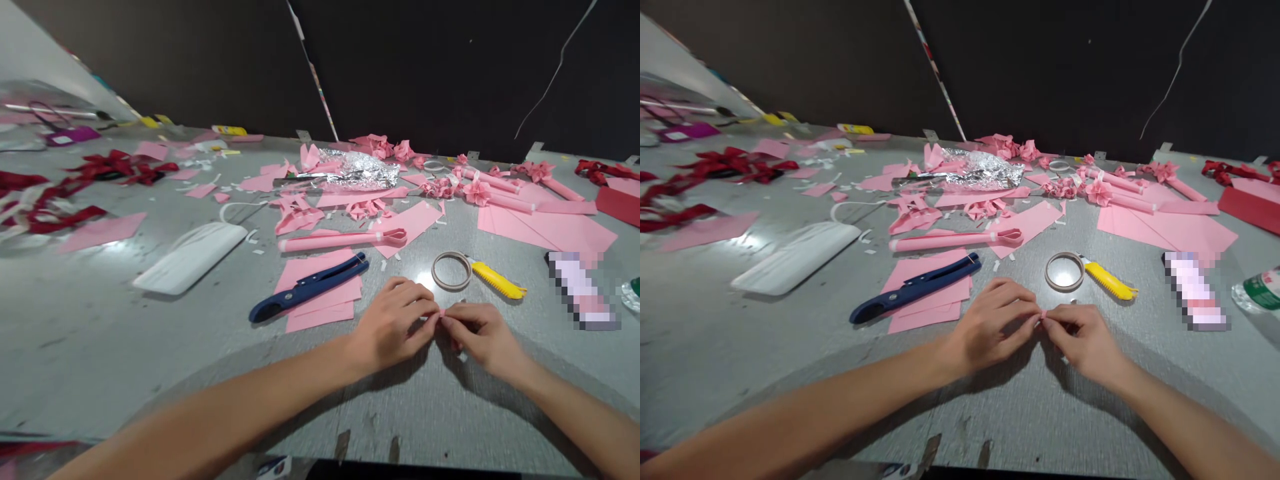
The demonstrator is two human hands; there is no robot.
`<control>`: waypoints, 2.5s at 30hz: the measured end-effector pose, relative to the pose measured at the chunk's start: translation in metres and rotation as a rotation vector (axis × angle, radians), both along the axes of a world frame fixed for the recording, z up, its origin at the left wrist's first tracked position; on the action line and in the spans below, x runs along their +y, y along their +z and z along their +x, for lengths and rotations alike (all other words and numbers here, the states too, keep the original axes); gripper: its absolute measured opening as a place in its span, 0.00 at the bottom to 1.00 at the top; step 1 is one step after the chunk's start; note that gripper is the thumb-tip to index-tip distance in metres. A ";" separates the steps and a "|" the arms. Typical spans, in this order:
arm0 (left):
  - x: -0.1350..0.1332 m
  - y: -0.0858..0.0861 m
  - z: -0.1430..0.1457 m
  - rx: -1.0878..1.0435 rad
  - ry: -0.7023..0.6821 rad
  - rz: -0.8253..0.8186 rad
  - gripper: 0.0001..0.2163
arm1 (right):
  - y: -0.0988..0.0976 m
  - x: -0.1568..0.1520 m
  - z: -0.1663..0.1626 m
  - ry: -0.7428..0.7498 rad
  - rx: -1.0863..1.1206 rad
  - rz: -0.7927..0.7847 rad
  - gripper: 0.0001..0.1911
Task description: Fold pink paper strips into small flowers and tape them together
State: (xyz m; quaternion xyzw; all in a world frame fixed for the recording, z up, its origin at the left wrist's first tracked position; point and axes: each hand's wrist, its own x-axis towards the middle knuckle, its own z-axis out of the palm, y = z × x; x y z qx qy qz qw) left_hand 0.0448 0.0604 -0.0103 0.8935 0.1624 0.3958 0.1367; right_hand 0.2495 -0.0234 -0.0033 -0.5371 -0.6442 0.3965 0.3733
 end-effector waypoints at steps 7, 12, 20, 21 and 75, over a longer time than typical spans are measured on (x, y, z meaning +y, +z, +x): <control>-0.003 0.004 -0.001 0.005 0.037 0.028 0.07 | -0.002 0.000 -0.001 -0.011 -0.035 0.050 0.22; -0.004 0.003 0.001 0.014 0.060 0.027 0.06 | -0.003 0.000 -0.003 -0.004 -0.071 0.081 0.22; -0.005 0.004 0.003 -0.037 0.065 -0.008 0.06 | 0.000 -0.001 -0.002 -0.010 -0.051 0.022 0.22; -0.005 0.004 0.003 -0.040 0.068 -0.013 0.06 | 0.001 -0.001 -0.002 -0.015 -0.043 0.016 0.22; -0.002 0.013 0.006 0.043 -0.233 -1.128 0.16 | 0.007 -0.001 0.008 -0.074 0.176 -0.085 0.15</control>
